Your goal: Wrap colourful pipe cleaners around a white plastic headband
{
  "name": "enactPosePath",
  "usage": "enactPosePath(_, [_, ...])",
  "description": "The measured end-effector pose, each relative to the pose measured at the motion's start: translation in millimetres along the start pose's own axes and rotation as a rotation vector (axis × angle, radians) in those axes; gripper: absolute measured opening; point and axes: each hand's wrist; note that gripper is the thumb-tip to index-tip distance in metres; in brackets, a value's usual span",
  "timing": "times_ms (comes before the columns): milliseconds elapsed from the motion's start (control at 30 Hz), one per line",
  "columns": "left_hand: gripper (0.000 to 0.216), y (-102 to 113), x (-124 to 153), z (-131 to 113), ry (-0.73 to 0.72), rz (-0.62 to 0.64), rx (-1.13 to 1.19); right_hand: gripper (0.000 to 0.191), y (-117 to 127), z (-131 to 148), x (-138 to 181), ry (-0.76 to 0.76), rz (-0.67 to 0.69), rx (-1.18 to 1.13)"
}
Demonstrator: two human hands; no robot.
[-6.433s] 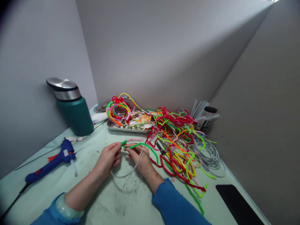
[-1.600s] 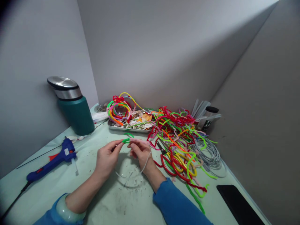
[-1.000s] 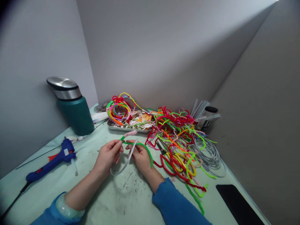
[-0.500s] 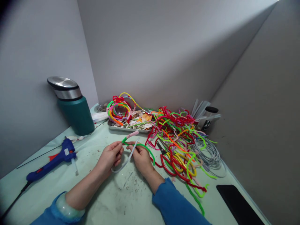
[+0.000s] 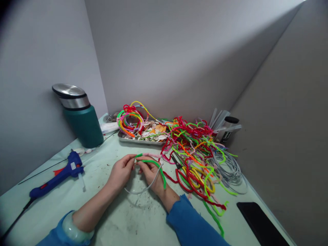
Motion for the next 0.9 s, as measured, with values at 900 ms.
enactPosePath(900, [0.029,2.7,2.9,-4.9,-0.103,-0.035,-0.271,0.015,4.5,1.8,5.0,0.299,0.034,0.356])
Point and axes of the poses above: each hand's wrist, its own x-axis away from the middle knuckle, its own y-axis out of the back of the hand, z = x × y, and after that the axes turned 5 degrees about x, right-handed
